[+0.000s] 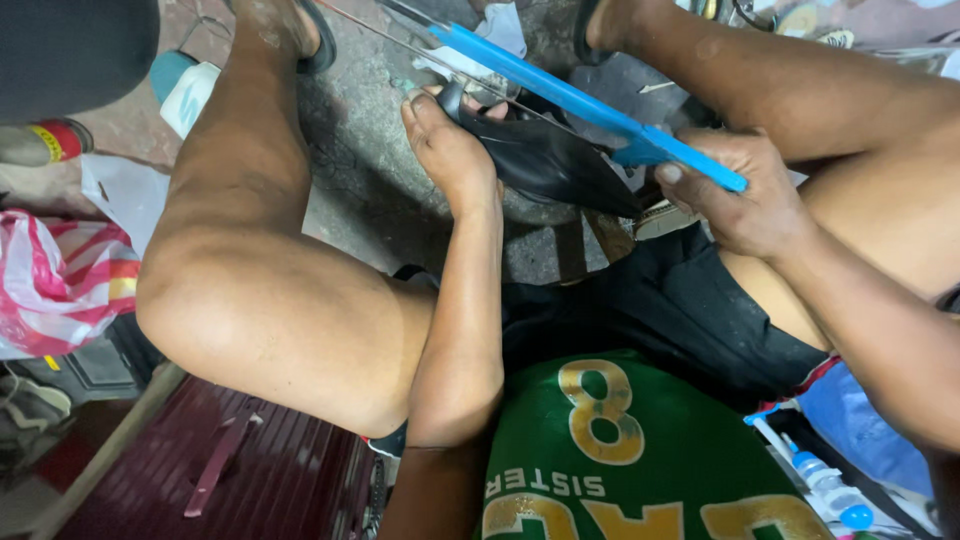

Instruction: The person repairs a black slip-on shoe by using pliers to remove a metal fastener and a blue plastic tool to scrape and clean the sole. The person repeatedly switches between tools to work on the same area of the shoe.

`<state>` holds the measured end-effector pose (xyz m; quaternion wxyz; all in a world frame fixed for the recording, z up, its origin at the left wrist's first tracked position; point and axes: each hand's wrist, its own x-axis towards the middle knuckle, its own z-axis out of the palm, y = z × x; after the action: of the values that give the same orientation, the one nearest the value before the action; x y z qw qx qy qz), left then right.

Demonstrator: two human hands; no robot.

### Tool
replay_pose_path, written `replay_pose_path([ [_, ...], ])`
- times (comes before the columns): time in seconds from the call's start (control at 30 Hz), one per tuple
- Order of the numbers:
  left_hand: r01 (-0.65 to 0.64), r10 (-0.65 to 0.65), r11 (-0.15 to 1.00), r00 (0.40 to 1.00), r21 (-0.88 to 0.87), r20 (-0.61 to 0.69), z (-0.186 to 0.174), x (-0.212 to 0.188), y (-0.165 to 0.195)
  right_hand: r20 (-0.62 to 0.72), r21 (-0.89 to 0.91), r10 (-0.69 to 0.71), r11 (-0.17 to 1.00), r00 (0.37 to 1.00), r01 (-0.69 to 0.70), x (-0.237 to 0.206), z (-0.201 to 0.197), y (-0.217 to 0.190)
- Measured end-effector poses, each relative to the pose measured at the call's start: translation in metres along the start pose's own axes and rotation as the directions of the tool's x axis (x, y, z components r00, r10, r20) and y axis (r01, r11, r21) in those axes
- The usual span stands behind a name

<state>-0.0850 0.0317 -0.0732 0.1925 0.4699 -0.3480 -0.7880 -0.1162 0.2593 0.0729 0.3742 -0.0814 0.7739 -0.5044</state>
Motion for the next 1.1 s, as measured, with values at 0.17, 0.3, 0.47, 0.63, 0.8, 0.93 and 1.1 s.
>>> replay_pose_path([
  [0.17,-0.079,0.078,0.997,0.996,0.011,0.039,-0.004,0.004,-0.009,-0.002,-0.264,-0.155,0.953,0.988,0.149,0.037,0.015,0.008],
  [0.3,-0.088,0.087,0.996,0.995,0.022,0.041,-0.004,0.005,-0.011,-0.018,-0.117,-0.256,0.960,0.966,0.253,0.063,0.032,0.006],
  [0.47,-0.053,0.053,0.998,0.999,-0.015,0.003,-0.001,-0.004,-0.008,0.003,0.082,-0.209,0.975,0.978,0.208,0.052,0.035,0.001],
  [0.63,-0.108,0.110,0.987,0.994,0.119,-0.003,0.003,-0.010,-0.002,0.011,-0.038,-0.314,0.949,0.949,0.314,0.056,0.033,0.014],
  [0.8,-0.078,0.084,0.991,0.995,0.105,-0.050,0.009,-0.008,0.001,0.016,-0.166,-0.145,0.975,0.989,0.146,0.023,0.006,0.020],
  [0.93,-0.041,0.048,0.993,0.997,0.107,-0.065,0.008,-0.008,0.004,-0.022,-0.063,0.039,0.997,0.999,-0.041,-0.015,-0.013,0.016],
  [1.1,-0.060,0.064,0.993,0.997,0.098,-0.034,0.011,-0.008,0.000,0.057,-0.332,-0.336,0.882,0.940,0.335,0.043,0.014,0.018],
])
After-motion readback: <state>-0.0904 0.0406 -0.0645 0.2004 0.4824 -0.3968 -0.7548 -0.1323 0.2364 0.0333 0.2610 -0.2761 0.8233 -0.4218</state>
